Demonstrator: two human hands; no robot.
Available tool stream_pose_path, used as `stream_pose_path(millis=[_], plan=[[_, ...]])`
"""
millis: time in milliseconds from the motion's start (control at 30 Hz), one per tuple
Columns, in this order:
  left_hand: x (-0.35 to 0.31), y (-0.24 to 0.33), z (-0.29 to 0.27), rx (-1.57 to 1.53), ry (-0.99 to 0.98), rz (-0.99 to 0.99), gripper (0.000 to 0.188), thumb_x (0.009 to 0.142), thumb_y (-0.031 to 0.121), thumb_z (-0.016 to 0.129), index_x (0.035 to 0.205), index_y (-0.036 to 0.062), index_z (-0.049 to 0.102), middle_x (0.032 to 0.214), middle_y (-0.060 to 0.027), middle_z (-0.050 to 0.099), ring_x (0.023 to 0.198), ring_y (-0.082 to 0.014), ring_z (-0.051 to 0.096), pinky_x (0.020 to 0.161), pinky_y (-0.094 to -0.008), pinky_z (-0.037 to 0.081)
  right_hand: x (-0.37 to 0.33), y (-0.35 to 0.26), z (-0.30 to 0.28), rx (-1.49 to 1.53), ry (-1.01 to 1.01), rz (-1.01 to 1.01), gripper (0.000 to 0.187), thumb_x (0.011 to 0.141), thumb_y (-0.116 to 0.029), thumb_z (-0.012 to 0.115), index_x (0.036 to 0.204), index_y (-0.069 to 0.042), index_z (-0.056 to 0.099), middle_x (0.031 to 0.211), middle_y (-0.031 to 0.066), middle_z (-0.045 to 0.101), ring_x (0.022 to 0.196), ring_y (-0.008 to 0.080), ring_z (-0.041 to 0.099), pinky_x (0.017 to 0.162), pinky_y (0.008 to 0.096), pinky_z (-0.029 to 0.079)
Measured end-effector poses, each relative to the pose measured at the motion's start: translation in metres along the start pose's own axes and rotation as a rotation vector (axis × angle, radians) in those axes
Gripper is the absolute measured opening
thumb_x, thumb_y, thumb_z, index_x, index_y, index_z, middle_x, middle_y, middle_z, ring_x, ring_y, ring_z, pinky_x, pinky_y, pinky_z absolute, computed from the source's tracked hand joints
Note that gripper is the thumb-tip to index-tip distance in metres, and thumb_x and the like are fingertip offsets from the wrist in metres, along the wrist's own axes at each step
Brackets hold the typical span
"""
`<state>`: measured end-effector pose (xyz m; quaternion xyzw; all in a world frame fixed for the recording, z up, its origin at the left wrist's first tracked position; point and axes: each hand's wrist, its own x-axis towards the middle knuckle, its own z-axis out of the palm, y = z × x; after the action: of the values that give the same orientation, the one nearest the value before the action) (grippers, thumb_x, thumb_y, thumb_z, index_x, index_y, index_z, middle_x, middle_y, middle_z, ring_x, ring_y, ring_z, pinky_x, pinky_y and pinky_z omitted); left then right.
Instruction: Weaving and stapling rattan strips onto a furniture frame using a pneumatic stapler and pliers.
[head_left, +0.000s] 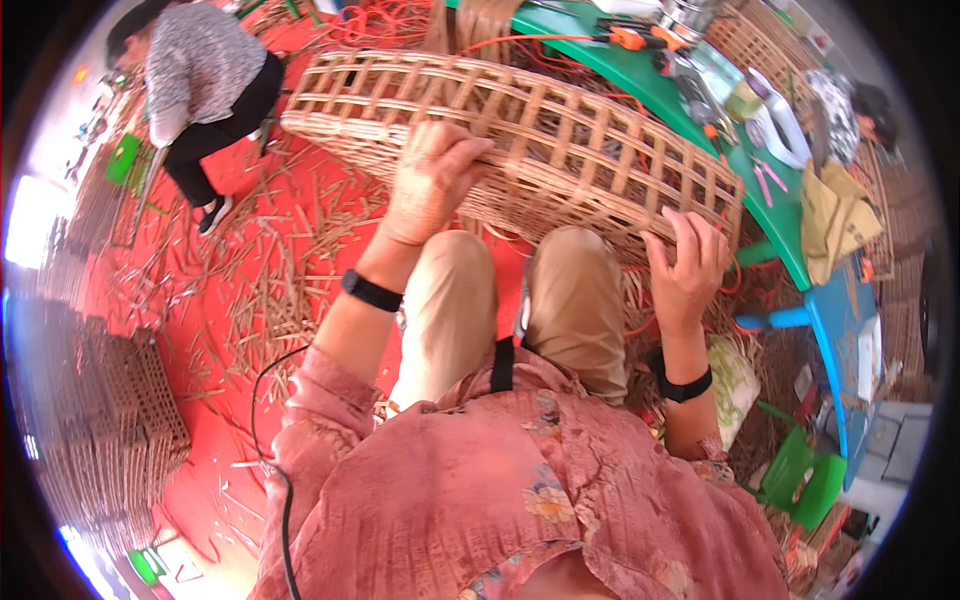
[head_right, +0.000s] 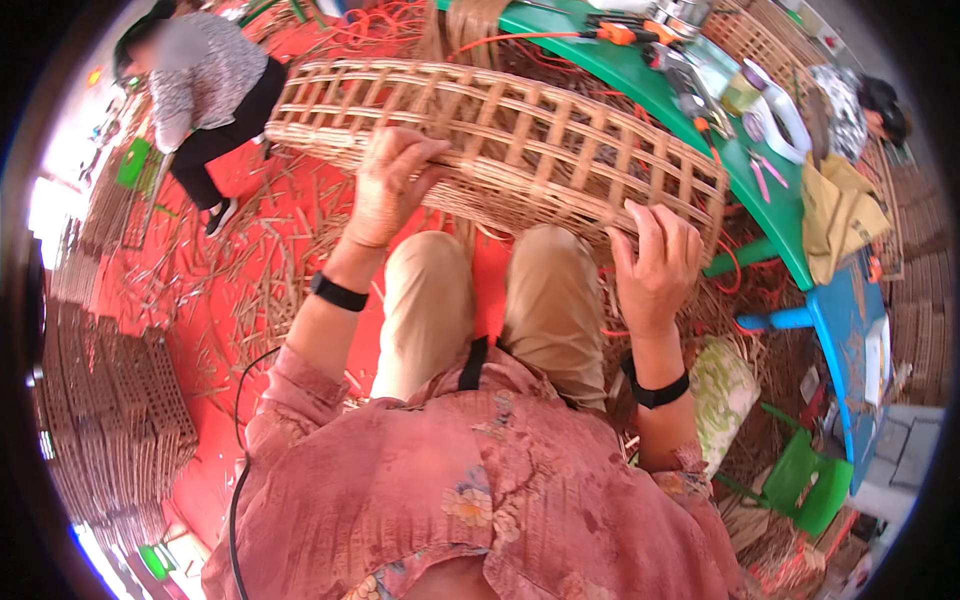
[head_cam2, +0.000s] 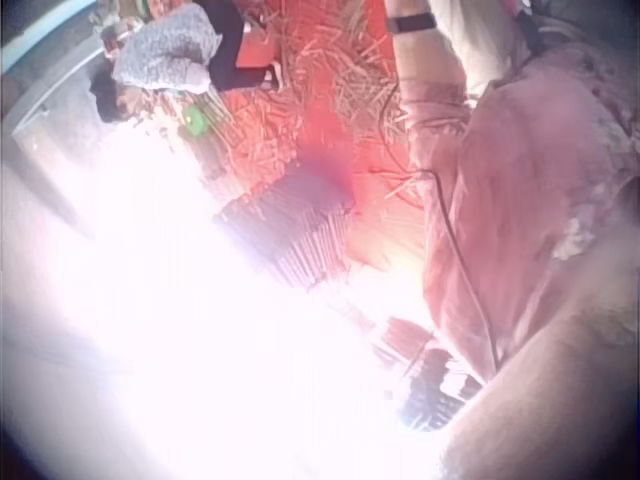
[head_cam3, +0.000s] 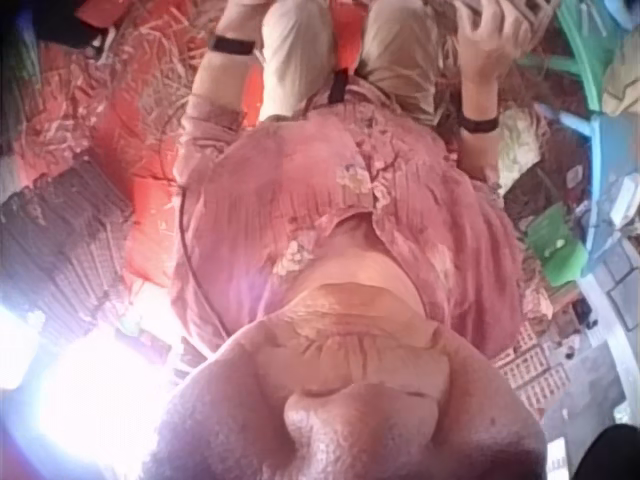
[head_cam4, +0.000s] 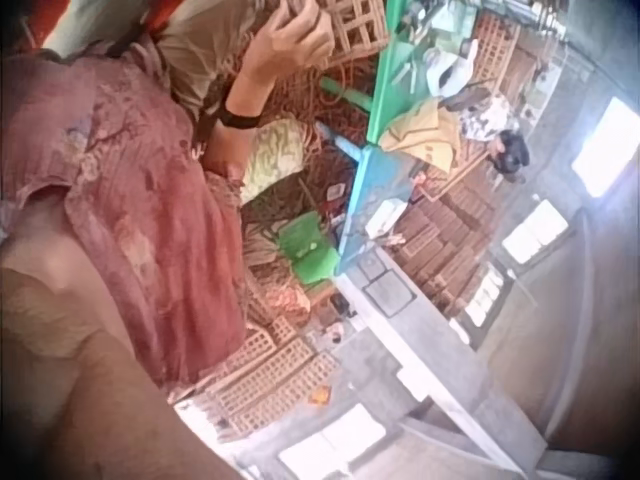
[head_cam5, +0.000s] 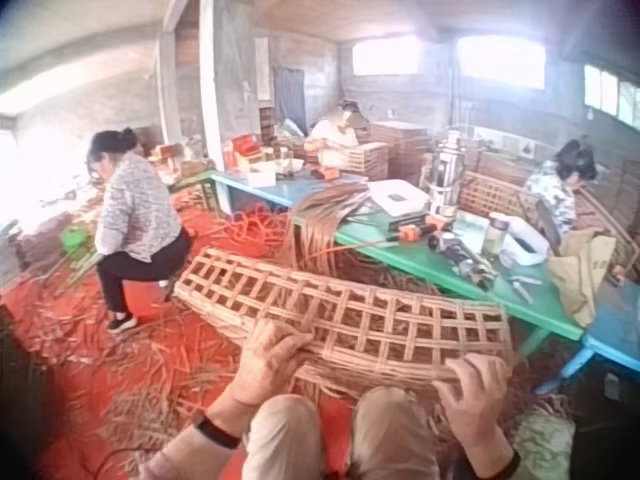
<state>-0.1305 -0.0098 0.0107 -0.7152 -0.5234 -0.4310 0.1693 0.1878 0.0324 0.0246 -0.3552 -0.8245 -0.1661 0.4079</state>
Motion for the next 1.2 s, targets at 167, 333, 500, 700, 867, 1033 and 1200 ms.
stream_pose_path(millis=[167, 333, 500, 700, 867, 1033, 1200], plan=[[-0.002, 0.0, -0.007, 0.013, -0.068, -0.006, 0.044, 0.066, 0.012, 0.08, 0.107, 0.0117, 0.066, 0.099, -0.0062, 0.057, 0.094, -0.0251, 0.055, 0.082, -0.0378, 0.045, -0.003, 0.009, -0.018, -0.083, -0.09, 0.052, 0.038, 0.067, -0.014, 0.08, 0.101, -0.014, 0.065, 0.095, 0.0033, 0.058, 0.091, 0.0242, 0.056, 0.081, 0.0376, 0.043], [-0.013, -0.015, -0.022, 0.157, -0.022, -0.064, 0.046, 0.07, 0.015, 0.078, 0.114, 0.013, 0.063, 0.107, -0.007, 0.058, 0.099, -0.0266, 0.054, 0.088, -0.0393, 0.042, 0.005, 0.018, -0.017, 0.008, -0.164, 0.056, 0.032, 0.065, -0.014, 0.08, 0.093, -0.013, 0.064, 0.089, 0.0035, 0.057, 0.088, 0.0249, 0.056, 0.079, 0.0381, 0.044], [-0.017, -0.043, -0.04, 0.261, 0.003, -0.112, 0.051, 0.071, 0.017, 0.078, 0.12, 0.0132, 0.061, 0.114, -0.0074, 0.058, 0.106, -0.0294, 0.054, 0.092, -0.0421, 0.041, 0.004, 0.015, -0.012, -0.022, -0.079, 0.002, 0.03, 0.066, -0.012, 0.08, 0.092, -0.013, 0.063, 0.09, 0.0037, 0.058, 0.088, 0.025, 0.056, 0.079, 0.0381, 0.045], [-0.02, -0.055, -0.046, 0.323, -0.036, -0.141, 0.04, 0.073, 0.026, 0.076, 0.11, 0.012, 0.068, 0.109, -0.0076, 0.061, 0.106, -0.0296, 0.055, 0.091, -0.0412, 0.044, -0.007, 0.027, -0.014, 0.088, -0.07, 0.042, 0.031, 0.076, -0.016, 0.076, 0.103, -0.008, 0.064, 0.1, 0.007, 0.061, 0.095, 0.0274, 0.057, 0.085, 0.0397, 0.045], [-0.019, -0.057, -0.046, 0.325, -0.011, -0.119, 0.038, 0.072, 0.022, 0.075, 0.108, 0.0133, 0.068, 0.103, -0.0053, 0.063, 0.099, -0.027, 0.058, 0.089, -0.0399, 0.044, -0.022, 0.052, -0.011, 0.262, 0.106, 0.6, 0.045, 0.09, -0.025, 0.065, 0.124, 0.002, 0.054, 0.122, 0.0165, 0.056, 0.114, 0.03, 0.052, 0.098, 0.0393, 0.039], [0.014, -0.085, -0.033, 0.229, -0.07, -0.093, 0.035, 0.075, 0.018, 0.071, 0.11, 0.0132, 0.068, 0.1, -0.0052, 0.064, 0.095, -0.0273, 0.059, 0.087, -0.0381, 0.045, -0.009, 0.08, 0.026, 0.613, 0.092, 0.717, 0.06, 0.095, -0.03, 0.055, 0.141, 0.006, 0.036, 0.14, 0.0187, 0.044, 0.128, 0.0264, 0.042, 0.108, 0.0361, 0.03], [0.044, -0.122, -0.029, 0.044, -0.16, -0.14, 0.03, 0.083, 0.015, 0.066, 0.113, 0.014, 0.067, 0.104, -0.0069, 0.066, 0.097, -0.0244, 0.063, 0.084, -0.0361, 0.05, 0.014, 0.105, 0.047, 0.733, 0.088, 0.722, 0.057, 0.096, -0.028, 0.052, 0.139, 0.007, 0.037, 0.141, 0.0201, 0.041, 0.129, 0.0281, 0.041, 0.107, 0.0366, 0.03]])
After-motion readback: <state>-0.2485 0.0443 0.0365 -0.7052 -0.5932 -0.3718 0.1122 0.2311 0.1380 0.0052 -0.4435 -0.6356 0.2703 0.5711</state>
